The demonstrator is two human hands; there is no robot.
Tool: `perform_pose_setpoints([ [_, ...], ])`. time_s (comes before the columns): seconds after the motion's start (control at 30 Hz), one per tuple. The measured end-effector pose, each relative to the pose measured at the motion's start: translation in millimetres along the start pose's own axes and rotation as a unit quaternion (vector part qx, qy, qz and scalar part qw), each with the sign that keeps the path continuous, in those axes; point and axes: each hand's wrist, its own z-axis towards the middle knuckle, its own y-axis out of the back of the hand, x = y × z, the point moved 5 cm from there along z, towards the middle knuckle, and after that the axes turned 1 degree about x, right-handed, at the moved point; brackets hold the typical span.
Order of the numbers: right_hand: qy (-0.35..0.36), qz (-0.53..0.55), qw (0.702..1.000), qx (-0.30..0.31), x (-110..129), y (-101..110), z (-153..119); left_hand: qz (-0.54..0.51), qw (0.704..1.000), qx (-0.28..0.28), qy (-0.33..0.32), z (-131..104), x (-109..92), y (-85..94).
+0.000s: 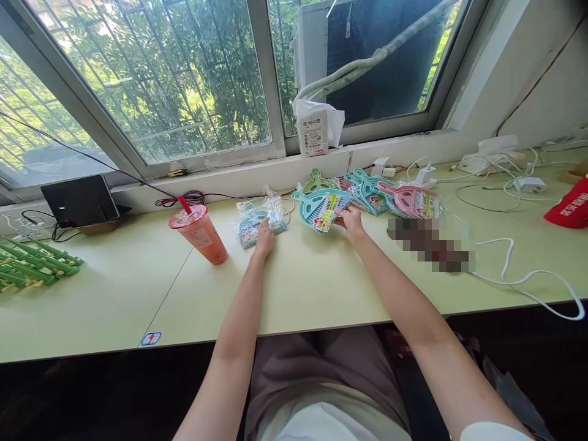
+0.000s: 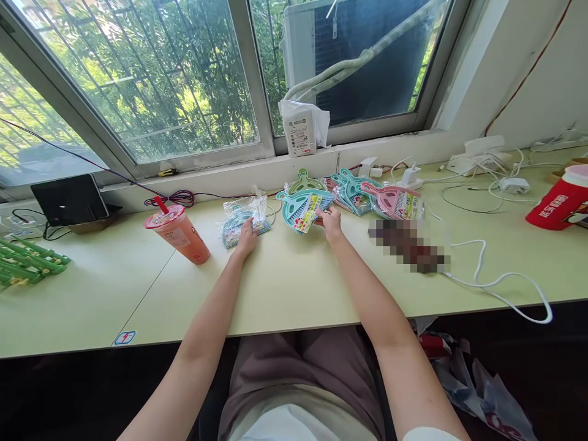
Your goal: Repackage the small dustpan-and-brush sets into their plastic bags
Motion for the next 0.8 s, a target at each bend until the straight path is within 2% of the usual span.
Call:
perform_pose_setpoints([
  [0.23,-0.003,-0.013,1.000,0.000,-1.0,0.2,-0.1,-0.065,0.997,-0.045,0.027,-3.2,-3.0,8.4],
  [0.3,0.001,-0.008,1.000,0.009,-0.3,-2.0,-1.1,-0.056,0.996,-0.075,0.002,-5.6,-10.9,13.6],
  [0.4,0.015,0.010,0.999,0.042,1.0,-9.9,-4.6,-0.075,0.988,-0.119,-0.068,-10.3,-32.0,20.2],
  [0.47,0.029,0.023,0.997,0.073,1.3,-18.5,-9.1,-0.137,0.983,-0.097,-0.076,-12.7,-44.0,16.4],
  [0.6,0.045,0.029,0.987,0.154,0.0,-40.5,-23.2,-0.241,0.970,-0.031,0.001,-18.5,-53.8,-5.6],
  [0.7,0.045,0.014,0.979,0.199,-0.3,-53.0,-33.3,-0.251,0.967,-0.033,0.016,-22.0,-55.6,-16.7],
  [0.8,0.019,-0.009,0.975,0.220,-1.5,-59.0,-38.5,-0.271,0.962,-0.037,0.029,-21.5,-54.7,-20.0],
])
